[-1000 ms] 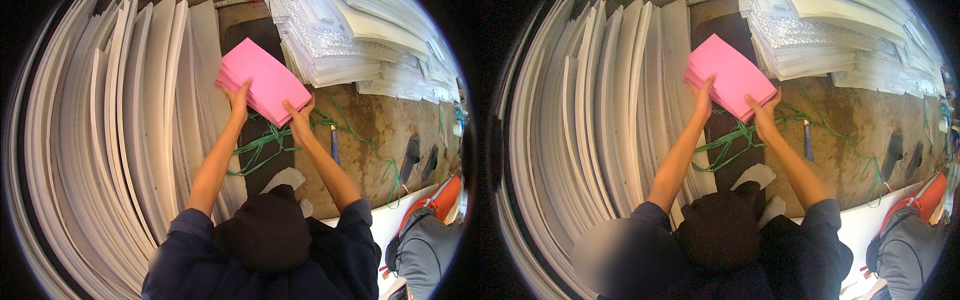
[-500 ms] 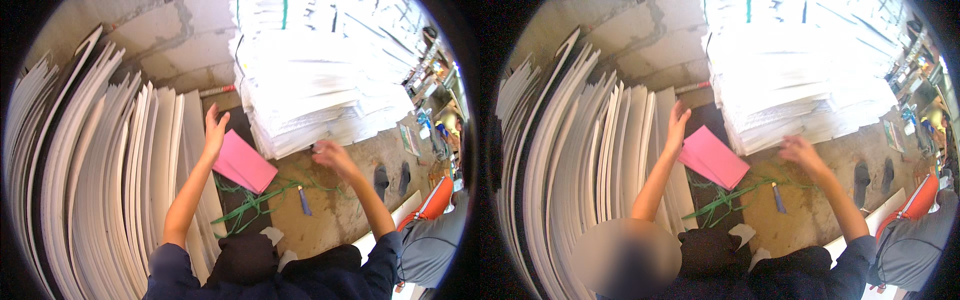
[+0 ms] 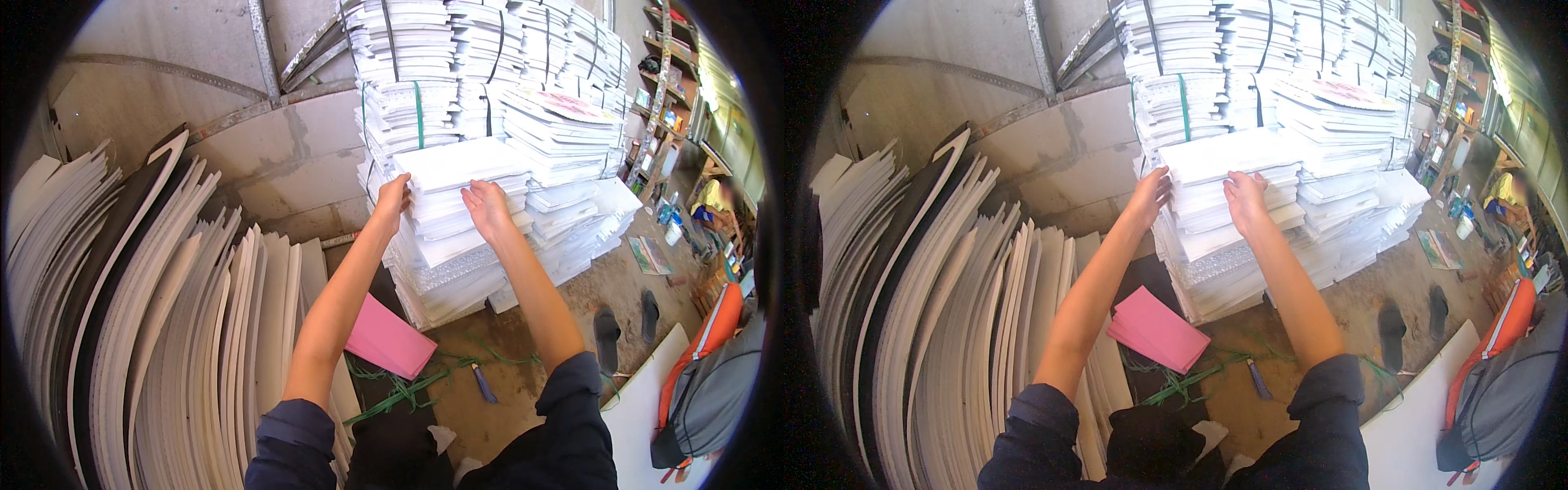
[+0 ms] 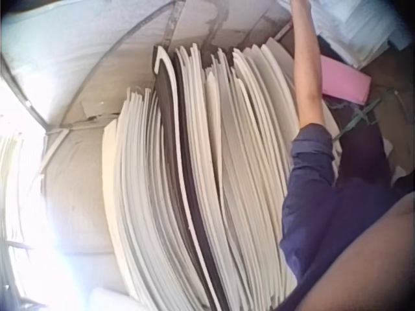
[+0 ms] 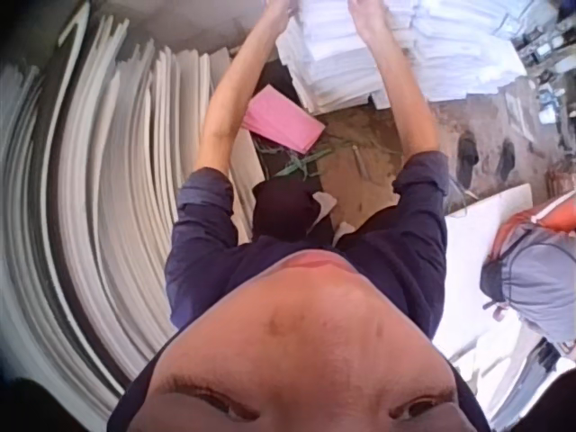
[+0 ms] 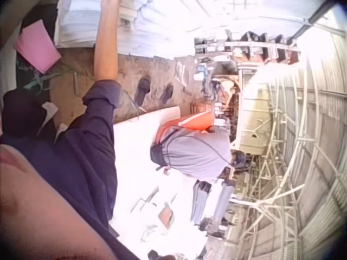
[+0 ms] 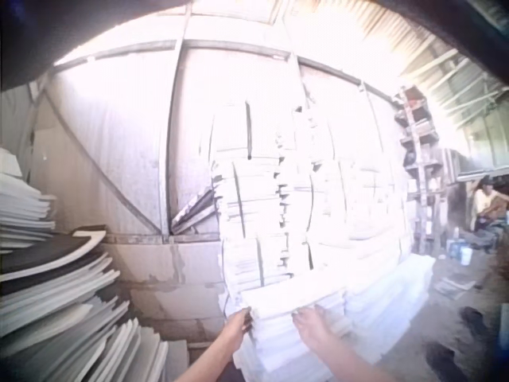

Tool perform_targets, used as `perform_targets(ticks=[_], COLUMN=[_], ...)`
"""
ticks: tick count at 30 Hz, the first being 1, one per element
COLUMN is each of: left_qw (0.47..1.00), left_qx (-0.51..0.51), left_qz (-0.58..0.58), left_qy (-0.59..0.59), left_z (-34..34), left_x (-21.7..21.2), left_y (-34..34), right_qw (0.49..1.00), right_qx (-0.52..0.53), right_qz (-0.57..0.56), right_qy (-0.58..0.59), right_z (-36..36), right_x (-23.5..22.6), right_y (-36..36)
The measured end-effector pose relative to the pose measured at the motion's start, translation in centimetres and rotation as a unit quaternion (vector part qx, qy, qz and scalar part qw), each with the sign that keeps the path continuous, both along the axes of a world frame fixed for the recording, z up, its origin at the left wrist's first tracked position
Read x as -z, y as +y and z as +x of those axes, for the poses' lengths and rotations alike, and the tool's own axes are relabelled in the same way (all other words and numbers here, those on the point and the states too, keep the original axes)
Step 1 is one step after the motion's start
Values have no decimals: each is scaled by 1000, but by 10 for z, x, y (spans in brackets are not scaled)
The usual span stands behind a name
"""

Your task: The person sits on the floor and bundles stacks of white paper sheets. They use a green plastic strap to tie the stacks together, cutting the strap with a blue utility knife and securing it with a knot. The person handles the paper stacks and the strap repeatedly to create multiple bundles.

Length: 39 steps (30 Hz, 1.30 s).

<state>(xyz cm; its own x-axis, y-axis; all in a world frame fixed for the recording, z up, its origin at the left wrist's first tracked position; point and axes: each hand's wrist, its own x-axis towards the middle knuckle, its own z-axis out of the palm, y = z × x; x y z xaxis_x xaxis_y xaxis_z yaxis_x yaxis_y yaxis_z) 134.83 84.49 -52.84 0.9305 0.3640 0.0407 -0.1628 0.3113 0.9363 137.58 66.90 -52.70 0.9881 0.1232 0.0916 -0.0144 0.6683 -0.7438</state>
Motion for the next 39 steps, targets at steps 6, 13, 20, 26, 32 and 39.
perform_targets(ticks=[6, 13, 20, 26, 32, 39], left_qw=[997, 996, 995, 998, 996, 945], left_qx=[58, 87, 96, 61, 88, 305], left_qz=[-35, -29, -35, -9, -28, -101], left_qy=[45, -10, 12, 18, -2, -58], left_z=[8, 23, 11, 33, -32, -116], left_x=[-6, -8, -36, -32, -30, 49], left_y=[2, 8, -28, -11, -55, -55], right_qw=[994, 987, 979, 979, 981, 988], right_qx=[68, 109, 156, 154, 170, 44], right_qz=[26, 17, -4, 18, 33, -145], right_qy=[79, 121, 134, 134, 86, -40], right_z=[6, 3, 30, 22, 7, -112], right_x=[-16, -36, -52, -51, -33, 7], right_y=[5, 16, 13, 27, 15, -89])
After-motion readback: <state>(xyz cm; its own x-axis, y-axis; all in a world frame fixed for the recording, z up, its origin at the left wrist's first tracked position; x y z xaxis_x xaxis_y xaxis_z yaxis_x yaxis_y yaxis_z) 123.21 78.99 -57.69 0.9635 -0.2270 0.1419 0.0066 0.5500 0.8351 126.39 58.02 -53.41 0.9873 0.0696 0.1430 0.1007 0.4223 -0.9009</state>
